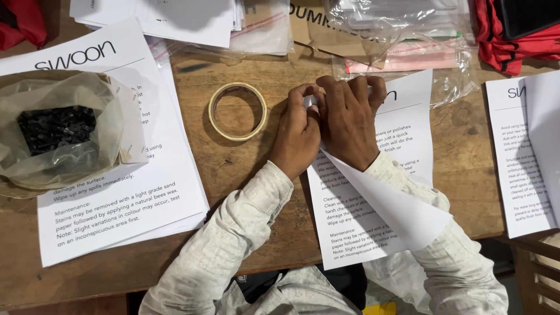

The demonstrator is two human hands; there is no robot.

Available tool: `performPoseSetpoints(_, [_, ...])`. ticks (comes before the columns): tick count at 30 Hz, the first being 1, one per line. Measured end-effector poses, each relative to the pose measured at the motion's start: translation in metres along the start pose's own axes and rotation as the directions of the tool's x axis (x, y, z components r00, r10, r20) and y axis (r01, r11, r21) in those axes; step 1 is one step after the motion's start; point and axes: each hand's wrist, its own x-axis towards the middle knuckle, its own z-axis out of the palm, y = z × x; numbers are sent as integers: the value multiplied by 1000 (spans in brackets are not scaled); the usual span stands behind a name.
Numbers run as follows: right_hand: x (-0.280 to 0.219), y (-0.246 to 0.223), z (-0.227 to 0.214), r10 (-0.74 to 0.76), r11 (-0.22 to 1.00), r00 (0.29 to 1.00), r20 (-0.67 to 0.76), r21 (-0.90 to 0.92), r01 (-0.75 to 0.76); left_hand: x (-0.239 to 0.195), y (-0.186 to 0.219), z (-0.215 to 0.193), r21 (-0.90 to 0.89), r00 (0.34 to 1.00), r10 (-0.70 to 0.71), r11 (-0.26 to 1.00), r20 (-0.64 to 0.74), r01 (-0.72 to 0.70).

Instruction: Folding instruction manuals and placing them into small red hardware bags along with components.

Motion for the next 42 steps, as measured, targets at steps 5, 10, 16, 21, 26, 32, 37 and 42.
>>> performPoseSetpoints(5, [2, -9, -6, 31, 999, 998, -56, 22, -30, -1, 1, -1, 55, 1000, 1, 999, 25, -2])
performPoseSetpoints(10, [-37, -18, -17, 64, 993, 997, 47, 95, -68, 2, 4, -2, 74, 1000, -1, 997, 10, 0])
performPoseSetpoints(16, [-86, -63, -62, 30, 985, 899, 437, 141, -102, 3, -9, 2, 73, 999, 35, 997, -33, -32])
performPoseSetpoints(21, [-111, -75, -77, 108, 978, 905, 410, 117, -170, 3, -16, 2, 74, 997, 69, 995, -33, -66])
performPoseSetpoints(26, [-124, -7, -85, 383, 922, 904, 192, -23, -386, 3, -10, -2, 85, 997, 77, 994, -22, -75])
performPoseSetpoints(32, [-93, 24, -113, 555, 795, 809, 193, 166, -584, 5, -12, -1, -5, 992, 118, 993, -43, -118])
performPoseSetpoints(37, [-94, 16, -115, 549, 795, 810, 206, 171, -582, 3, -7, -4, -19, 996, 44, 999, -80, -46])
performPoseSetpoints(42, [-106, 10, -118, 583, 773, 786, 207, 158, -614, 5, -14, -2, -95, 996, 30, 995, -88, -38])
